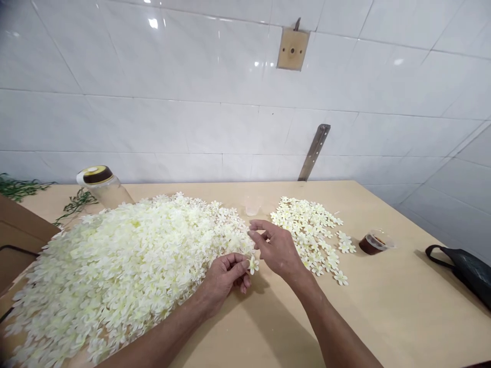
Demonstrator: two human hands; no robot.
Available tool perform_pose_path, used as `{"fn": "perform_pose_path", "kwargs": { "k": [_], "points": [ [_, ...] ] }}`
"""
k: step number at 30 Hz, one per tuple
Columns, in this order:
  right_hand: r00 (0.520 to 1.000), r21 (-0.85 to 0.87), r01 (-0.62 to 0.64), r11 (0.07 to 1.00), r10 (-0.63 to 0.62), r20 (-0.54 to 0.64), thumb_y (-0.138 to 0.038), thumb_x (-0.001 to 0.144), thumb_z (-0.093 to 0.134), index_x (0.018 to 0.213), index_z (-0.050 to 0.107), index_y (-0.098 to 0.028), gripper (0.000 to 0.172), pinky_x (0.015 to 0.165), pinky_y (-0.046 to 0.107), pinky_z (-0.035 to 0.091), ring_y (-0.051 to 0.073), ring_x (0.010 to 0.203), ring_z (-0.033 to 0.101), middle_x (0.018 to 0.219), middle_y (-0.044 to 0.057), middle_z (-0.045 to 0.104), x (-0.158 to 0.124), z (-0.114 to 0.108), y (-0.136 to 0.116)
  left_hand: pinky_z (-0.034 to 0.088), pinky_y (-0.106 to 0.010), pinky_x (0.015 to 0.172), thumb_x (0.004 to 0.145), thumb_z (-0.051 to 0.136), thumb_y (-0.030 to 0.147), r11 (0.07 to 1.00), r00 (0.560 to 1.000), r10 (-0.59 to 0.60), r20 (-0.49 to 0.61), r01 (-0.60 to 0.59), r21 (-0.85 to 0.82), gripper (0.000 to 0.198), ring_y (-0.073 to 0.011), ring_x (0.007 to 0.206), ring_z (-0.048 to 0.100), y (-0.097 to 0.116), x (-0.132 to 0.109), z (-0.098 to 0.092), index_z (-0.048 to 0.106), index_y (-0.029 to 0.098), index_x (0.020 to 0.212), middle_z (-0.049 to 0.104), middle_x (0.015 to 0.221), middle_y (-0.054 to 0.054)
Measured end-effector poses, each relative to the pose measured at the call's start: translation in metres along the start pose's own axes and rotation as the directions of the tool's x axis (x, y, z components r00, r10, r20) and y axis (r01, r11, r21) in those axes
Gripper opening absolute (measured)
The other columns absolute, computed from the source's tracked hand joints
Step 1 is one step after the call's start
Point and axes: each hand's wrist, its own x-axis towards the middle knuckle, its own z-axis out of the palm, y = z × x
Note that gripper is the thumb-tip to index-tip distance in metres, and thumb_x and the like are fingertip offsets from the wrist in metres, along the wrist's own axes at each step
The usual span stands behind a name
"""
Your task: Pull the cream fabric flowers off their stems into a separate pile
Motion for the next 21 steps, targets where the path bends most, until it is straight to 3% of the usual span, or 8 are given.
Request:
{"fn": "perform_pose_path", "kwargs": {
  "k": [3, 8, 10, 13, 15, 18, 21],
  "points": [
    [0.985, 0.045, -0.091, 0.995, 0.097, -0.142, -0.050, 0.084, 0.062, 0.106, 0.068, -0.017, 0.039, 0.042, 0.024, 0.047, 0.011, 0.046, 0.053, 0.072, 0.004, 0.068, -0.005, -0.012, 0.013, 0.045, -0.024, 0.049, 0.076, 0.073, 0.048, 1.000, 1.000, 0.012, 0.009, -0.012, -0.007, 0.038, -0.0115, 0.045, 0.055, -0.002, 0.001, -0.002, 0.063, 0.012, 0.082, 0.066, 0.057, -0.005],
    [0.897, 0.211, -0.264, 0.941, 0.320, -0.306, -0.054, 0.079, 0.066, 0.126, 0.051, -0.014, 0.063, 0.032, 0.022, 0.037, 0.009, 0.040, 0.042, 0.080, 0.007, 0.072, -0.014, -0.038, 0.039, 0.044, -0.023, 0.051, 0.077, 0.072, 0.048, 1.000, 1.000, 0.018, -0.023, -0.018, -0.016, 0.037, -0.0107, 0.047, 0.054, 0.001, 0.001, -0.002, 0.062, 0.013, 0.079, 0.066, 0.059, -0.005],
    [0.880, 0.297, -0.241, 0.924, 0.337, -0.335, -0.054, 0.078, 0.068, 0.126, 0.051, -0.012, 0.067, 0.032, 0.022, 0.036, 0.008, 0.041, 0.041, 0.079, 0.008, 0.071, -0.013, -0.045, 0.037, 0.043, -0.022, 0.050, 0.076, 0.073, 0.048, 0.999, 0.999, 0.016, -0.042, -0.017, -0.032, 0.037, -0.0102, 0.047, 0.053, 0.005, 0.001, -0.001, 0.061, 0.013, 0.078, 0.065, 0.058, -0.004],
    [0.950, 0.305, -0.093, 0.948, 0.176, -0.257, -0.053, 0.081, 0.066, 0.108, 0.065, -0.013, 0.048, 0.034, 0.022, 0.037, 0.008, 0.042, 0.040, 0.077, 0.007, 0.068, -0.014, -0.042, 0.017, 0.041, -0.022, 0.050, 0.075, 0.073, 0.047, 0.998, 0.995, 0.035, -0.091, -0.039, -0.047, 0.036, -0.0098, 0.046, 0.052, 0.011, 0.001, -0.002, 0.062, 0.013, 0.078, 0.064, 0.057, -0.003],
    [0.983, 0.171, 0.018, 0.985, 0.014, -0.183, -0.049, 0.087, 0.061, 0.098, 0.070, -0.016, 0.036, 0.039, 0.024, 0.042, 0.009, 0.044, 0.046, 0.078, 0.007, 0.069, -0.020, -0.030, -0.001, 0.041, -0.021, 0.050, 0.076, 0.073, 0.047, 0.997, 0.989, 0.057, -0.134, -0.064, -0.047, 0.035, -0.0091, 0.045, 0.052, 0.014, 0.002, -0.004, 0.062, 0.013, 0.077, 0.064, 0.056, -0.003],
    [0.959, -0.101, 0.279, 0.955, -0.282, -0.013, -0.037, 0.089, 0.061, 0.096, 0.073, -0.022, 0.021, 0.065, 0.029, 0.054, 0.017, 0.070, 0.064, 0.089, 0.007, 0.071, -0.027, -0.003, -0.015, 0.041, -0.020, 0.050, 0.075, 0.074, 0.045, 0.994, 0.976, 0.097, -0.197, -0.106, -0.036, 0.033, -0.0088, 0.046, 0.052, 0.015, 0.004, -0.005, 0.062, 0.014, 0.076, 0.064, 0.055, -0.002],
    [0.935, -0.201, 0.354, 0.913, -0.348, 0.068, -0.029, 0.090, 0.061, 0.100, 0.072, -0.023, 0.016, 0.069, 0.027, 0.052, 0.015, 0.074, 0.065, 0.091, 0.005, 0.069, -0.025, 0.019, -0.013, 0.041, -0.020, 0.050, 0.075, 0.074, 0.044, 0.989, 0.961, 0.137, -0.241, -0.148, -0.028, 0.032, -0.0093, 0.047, 0.053, 0.014, 0.006, -0.006, 0.063, 0.014, 0.078, 0.062, 0.054, 0.000]
  ]
}}
